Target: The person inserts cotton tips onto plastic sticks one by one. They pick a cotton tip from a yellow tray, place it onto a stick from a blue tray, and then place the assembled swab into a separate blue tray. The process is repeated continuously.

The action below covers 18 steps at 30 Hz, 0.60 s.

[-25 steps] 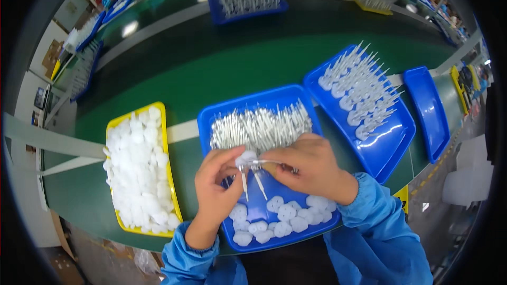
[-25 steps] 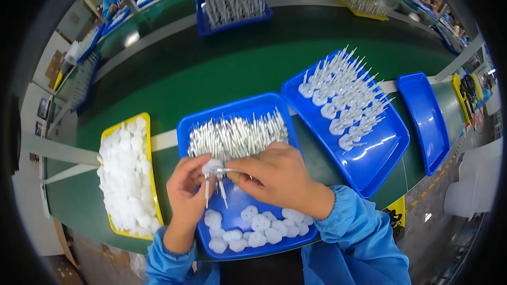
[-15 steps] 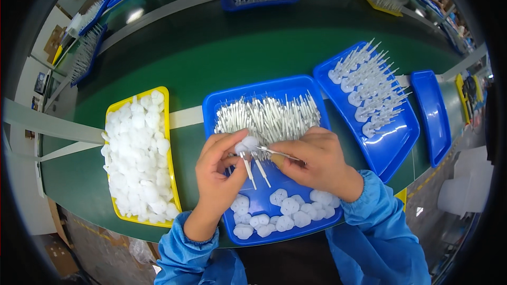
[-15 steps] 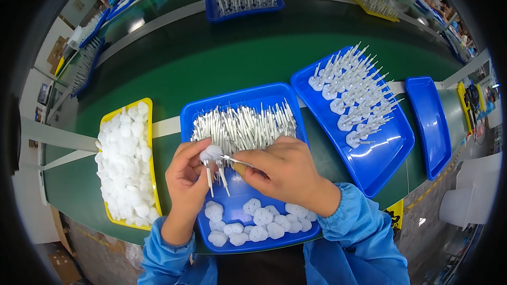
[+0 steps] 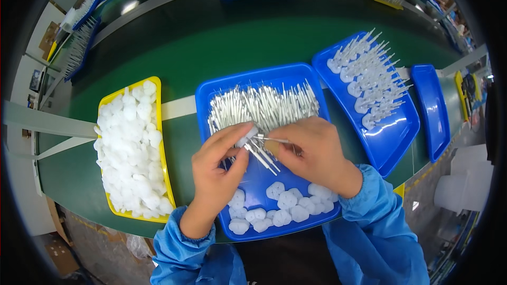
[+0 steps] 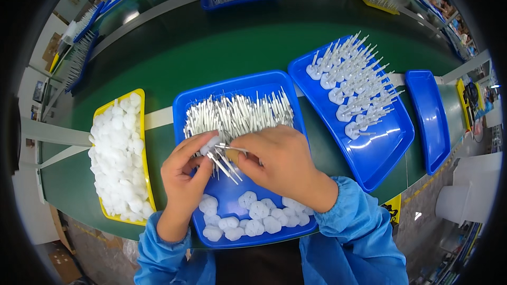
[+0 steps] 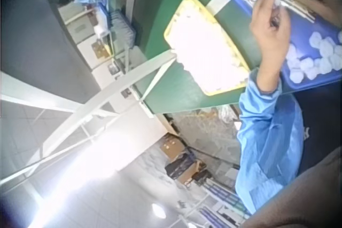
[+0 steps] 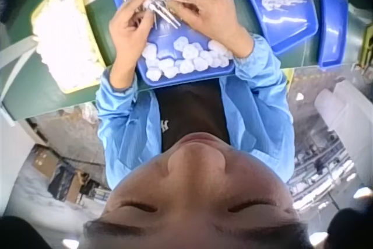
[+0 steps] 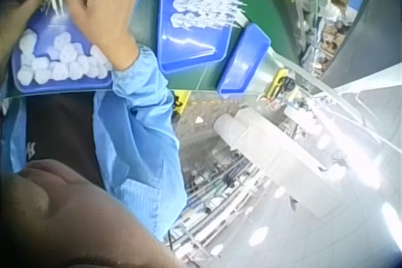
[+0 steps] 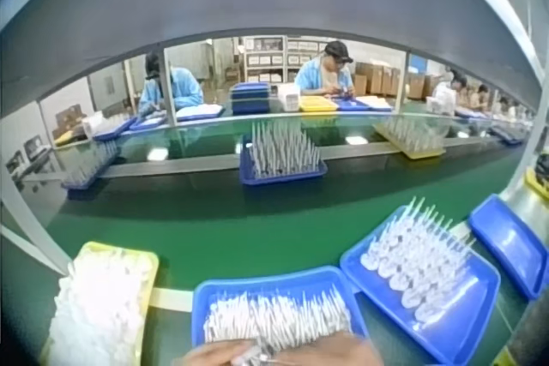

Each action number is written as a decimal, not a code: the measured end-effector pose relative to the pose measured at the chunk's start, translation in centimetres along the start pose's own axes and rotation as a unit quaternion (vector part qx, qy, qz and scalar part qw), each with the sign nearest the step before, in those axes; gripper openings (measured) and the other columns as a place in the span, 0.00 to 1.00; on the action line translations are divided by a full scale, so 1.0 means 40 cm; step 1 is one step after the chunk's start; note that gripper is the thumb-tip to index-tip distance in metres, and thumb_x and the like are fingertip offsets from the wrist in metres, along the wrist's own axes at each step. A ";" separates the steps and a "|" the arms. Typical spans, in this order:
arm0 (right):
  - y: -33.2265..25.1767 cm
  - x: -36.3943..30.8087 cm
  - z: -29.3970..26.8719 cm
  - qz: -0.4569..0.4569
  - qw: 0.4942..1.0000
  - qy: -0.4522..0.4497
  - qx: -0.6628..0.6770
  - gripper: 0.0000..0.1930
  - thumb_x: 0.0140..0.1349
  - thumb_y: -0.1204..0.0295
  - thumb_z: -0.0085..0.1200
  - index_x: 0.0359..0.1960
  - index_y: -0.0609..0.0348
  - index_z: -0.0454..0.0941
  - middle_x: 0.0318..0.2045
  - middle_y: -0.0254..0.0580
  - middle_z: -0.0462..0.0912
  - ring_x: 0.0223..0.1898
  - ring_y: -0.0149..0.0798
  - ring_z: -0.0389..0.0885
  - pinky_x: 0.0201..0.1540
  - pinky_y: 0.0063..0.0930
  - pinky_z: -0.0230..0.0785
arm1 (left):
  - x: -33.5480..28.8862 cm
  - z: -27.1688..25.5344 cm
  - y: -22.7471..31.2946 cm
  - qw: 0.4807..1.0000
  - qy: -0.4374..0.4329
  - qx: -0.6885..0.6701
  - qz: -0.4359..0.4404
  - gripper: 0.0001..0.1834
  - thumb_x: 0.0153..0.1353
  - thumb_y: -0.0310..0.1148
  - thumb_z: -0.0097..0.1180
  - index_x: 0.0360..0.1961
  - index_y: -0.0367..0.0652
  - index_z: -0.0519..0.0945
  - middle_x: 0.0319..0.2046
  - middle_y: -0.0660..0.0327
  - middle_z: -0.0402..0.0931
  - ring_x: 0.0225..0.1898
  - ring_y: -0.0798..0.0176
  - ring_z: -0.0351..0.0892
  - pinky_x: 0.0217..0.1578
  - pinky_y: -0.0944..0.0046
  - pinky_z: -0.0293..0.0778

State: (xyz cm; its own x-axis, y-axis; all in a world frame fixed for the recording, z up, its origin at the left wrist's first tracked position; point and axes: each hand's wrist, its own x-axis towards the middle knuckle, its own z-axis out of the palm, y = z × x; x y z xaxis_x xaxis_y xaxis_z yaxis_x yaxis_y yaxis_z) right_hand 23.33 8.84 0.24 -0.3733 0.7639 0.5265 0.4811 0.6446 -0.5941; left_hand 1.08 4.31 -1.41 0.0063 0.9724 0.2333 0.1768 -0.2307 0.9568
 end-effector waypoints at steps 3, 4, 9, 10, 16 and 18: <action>0.007 -0.015 0.007 0.026 0.999 -0.009 0.026 0.08 0.61 0.72 0.76 0.41 0.55 0.93 0.27 0.41 0.90 0.24 0.42 0.87 0.31 0.36 0.78 | -0.004 0.001 -0.001 1.000 -0.007 0.024 -0.009 0.27 0.67 0.13 0.65 0.66 0.41 0.89 0.57 0.50 0.91 0.48 0.63 0.93 0.48 0.66 0.89; 0.006 -0.019 0.008 0.039 0.998 -0.018 0.036 0.08 0.62 0.72 0.76 0.42 0.57 0.94 0.28 0.42 0.90 0.25 0.41 0.87 0.31 0.35 0.77 | -0.006 0.001 -0.001 0.999 -0.006 0.037 -0.010 0.27 0.67 0.13 0.65 0.66 0.41 0.89 0.55 0.50 0.92 0.46 0.64 0.94 0.48 0.67 0.88; -0.010 -0.011 0.005 0.133 0.986 -0.073 0.075 0.07 0.66 0.67 0.74 0.35 0.55 0.91 0.25 0.41 0.89 0.25 0.48 0.88 0.28 0.39 0.77 | -0.008 0.002 0.015 0.993 -0.029 0.111 0.010 0.28 0.65 0.13 0.66 0.66 0.40 0.89 0.50 0.50 0.94 0.41 0.66 0.93 0.46 0.68 0.87; -0.009 -0.013 0.005 0.153 0.981 -0.088 0.078 0.08 0.66 0.66 0.73 0.34 0.55 0.90 0.25 0.42 0.88 0.25 0.49 0.88 0.27 0.39 0.76 | -0.009 0.000 0.019 0.992 -0.031 0.118 0.013 0.28 0.65 0.12 0.66 0.65 0.39 0.89 0.49 0.50 0.94 0.42 0.68 0.93 0.46 0.68 0.88; 0.001 -0.013 0.013 0.053 0.998 -0.017 -0.004 0.05 0.63 0.68 0.72 0.31 0.51 0.89 0.24 0.35 0.88 0.26 0.43 0.87 0.32 0.40 0.72 | -0.018 0.004 0.019 0.989 -0.027 0.146 0.003 0.28 0.63 0.12 0.67 0.64 0.41 0.91 0.42 0.49 0.94 0.38 0.66 0.93 0.43 0.67 0.87; -0.011 -0.012 0.010 0.009 0.997 -0.016 -0.076 0.04 0.62 0.68 0.72 0.31 0.50 0.89 0.24 0.32 0.88 0.26 0.39 0.87 0.34 0.38 0.70 | -0.018 0.003 0.017 0.988 -0.026 0.150 -0.009 0.29 0.63 0.13 0.68 0.65 0.43 0.91 0.40 0.49 0.94 0.36 0.65 0.94 0.41 0.67 0.86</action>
State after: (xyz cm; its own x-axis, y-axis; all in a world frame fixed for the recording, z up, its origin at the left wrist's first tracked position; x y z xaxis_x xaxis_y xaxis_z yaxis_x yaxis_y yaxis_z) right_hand 22.97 8.22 0.02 -0.3875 0.7769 0.4963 0.6010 0.6211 -0.5031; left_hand 1.33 3.45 -0.94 0.0504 0.9784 0.2005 0.4615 -0.2008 0.8641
